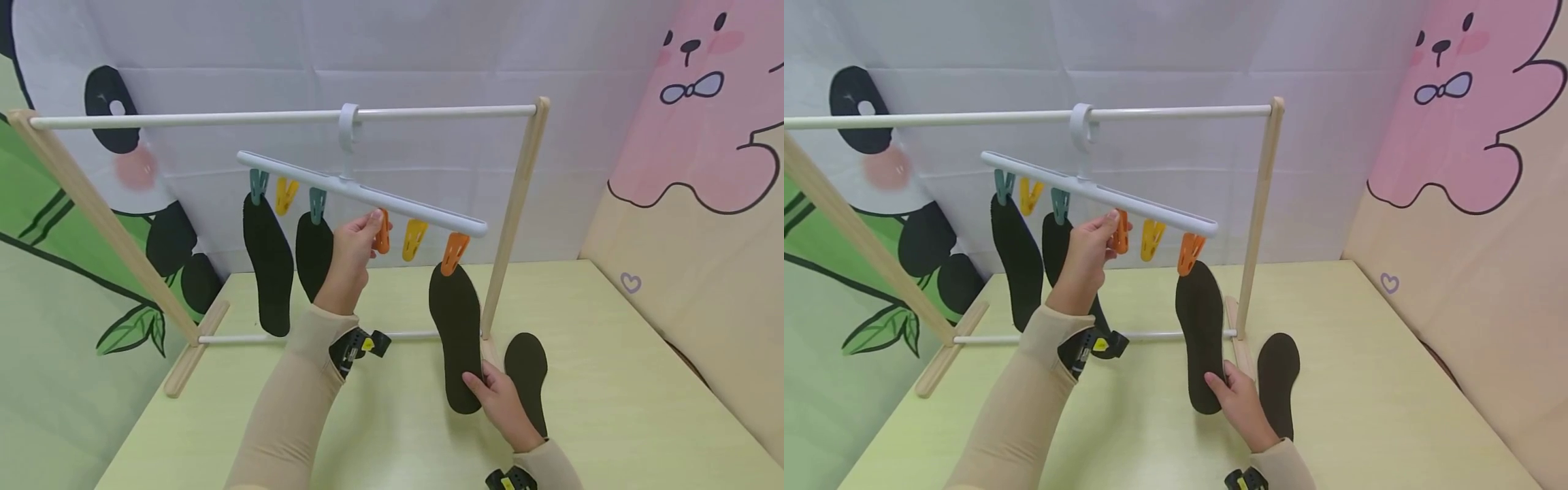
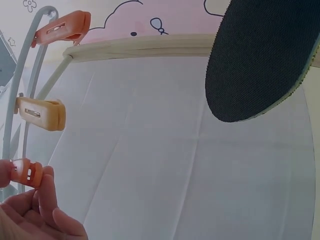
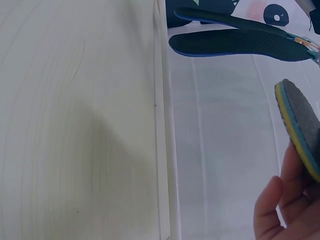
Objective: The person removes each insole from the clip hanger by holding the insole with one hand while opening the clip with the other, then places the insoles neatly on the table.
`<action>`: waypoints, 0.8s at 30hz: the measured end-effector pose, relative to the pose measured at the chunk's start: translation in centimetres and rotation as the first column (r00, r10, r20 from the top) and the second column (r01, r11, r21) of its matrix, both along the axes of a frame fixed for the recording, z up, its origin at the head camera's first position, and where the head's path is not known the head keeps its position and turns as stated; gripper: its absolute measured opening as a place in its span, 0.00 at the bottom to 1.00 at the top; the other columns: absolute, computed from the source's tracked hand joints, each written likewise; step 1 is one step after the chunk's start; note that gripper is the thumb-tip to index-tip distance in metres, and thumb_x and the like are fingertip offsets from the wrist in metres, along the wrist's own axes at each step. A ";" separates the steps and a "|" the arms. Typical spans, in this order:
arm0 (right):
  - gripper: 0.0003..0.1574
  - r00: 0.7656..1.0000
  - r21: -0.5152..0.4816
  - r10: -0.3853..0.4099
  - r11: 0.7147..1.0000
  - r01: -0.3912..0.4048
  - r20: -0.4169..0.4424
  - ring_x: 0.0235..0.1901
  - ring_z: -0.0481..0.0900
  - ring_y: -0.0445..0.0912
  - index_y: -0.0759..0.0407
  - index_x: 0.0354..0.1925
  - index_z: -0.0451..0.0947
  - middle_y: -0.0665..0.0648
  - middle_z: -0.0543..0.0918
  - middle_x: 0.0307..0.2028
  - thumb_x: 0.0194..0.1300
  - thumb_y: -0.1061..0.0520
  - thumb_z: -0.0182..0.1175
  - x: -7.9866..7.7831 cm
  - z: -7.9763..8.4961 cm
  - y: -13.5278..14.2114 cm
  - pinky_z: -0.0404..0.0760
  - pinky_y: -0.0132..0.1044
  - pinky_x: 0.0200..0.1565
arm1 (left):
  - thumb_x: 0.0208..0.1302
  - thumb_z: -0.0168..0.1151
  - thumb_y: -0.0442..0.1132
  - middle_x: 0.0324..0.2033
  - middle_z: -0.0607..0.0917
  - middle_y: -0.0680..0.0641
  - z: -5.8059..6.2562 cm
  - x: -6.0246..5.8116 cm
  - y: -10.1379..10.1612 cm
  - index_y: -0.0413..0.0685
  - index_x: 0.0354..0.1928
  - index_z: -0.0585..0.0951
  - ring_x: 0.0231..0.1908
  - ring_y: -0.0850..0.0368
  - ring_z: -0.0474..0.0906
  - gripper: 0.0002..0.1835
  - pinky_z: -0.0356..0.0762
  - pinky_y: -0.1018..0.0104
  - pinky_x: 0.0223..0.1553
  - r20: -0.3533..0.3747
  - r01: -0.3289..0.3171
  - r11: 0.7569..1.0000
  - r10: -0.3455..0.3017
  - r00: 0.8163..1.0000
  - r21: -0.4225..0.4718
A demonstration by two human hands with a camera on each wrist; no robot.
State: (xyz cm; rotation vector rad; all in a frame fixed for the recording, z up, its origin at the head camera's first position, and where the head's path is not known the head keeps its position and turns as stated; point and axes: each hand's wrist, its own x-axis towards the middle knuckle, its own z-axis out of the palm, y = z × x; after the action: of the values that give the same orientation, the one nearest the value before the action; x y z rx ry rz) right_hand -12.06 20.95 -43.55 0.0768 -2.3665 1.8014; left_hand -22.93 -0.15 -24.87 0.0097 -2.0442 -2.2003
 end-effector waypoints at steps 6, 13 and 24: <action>0.05 1.000 0.032 -0.020 0.999 0.021 -0.006 0.26 0.70 0.35 0.71 0.38 0.77 0.57 0.81 0.27 0.66 0.66 0.59 -0.1 -0.1 0.5 0.72 0.30 0.32 | 0.73 0.54 0.46 0.36 0.83 0.48 0.0 -0.1 0.1 0.35 0.52 0.82 0.32 0.57 0.67 0.20 0.64 0.68 0.33 0.005 -0.003 1.000 0.003 1.000 0.007; 0.07 1.000 0.024 -0.029 0.999 0.029 0.010 0.27 0.70 0.36 0.72 0.39 0.77 0.57 0.82 0.28 0.66 0.66 0.59 -0.2 -0.3 0.9 0.73 0.30 0.33 | 0.73 0.54 0.46 0.36 0.82 0.47 0.0 -0.3 0.1 0.34 0.51 0.82 0.31 0.57 0.67 0.20 0.63 0.70 0.31 0.004 -0.001 1.000 0.000 1.000 0.011; 0.10 0.997 0.009 -0.052 0.999 0.051 0.054 0.30 0.75 0.34 0.73 0.43 0.77 0.62 0.84 0.35 0.67 0.65 0.58 0.3 -0.8 1.5 0.76 0.30 0.36 | 0.73 0.53 0.46 0.38 0.82 0.46 -0.1 -0.6 0.3 0.35 0.50 0.82 0.32 0.57 0.67 0.21 0.63 0.69 0.33 0.010 0.019 1.000 -0.019 1.000 0.014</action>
State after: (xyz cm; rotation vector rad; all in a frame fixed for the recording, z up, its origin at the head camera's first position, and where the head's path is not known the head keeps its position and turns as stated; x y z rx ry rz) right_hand -11.73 22.43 -44.39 -0.0324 -2.3888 1.7936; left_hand -23.53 0.19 -24.96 0.0028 -2.0427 -2.2295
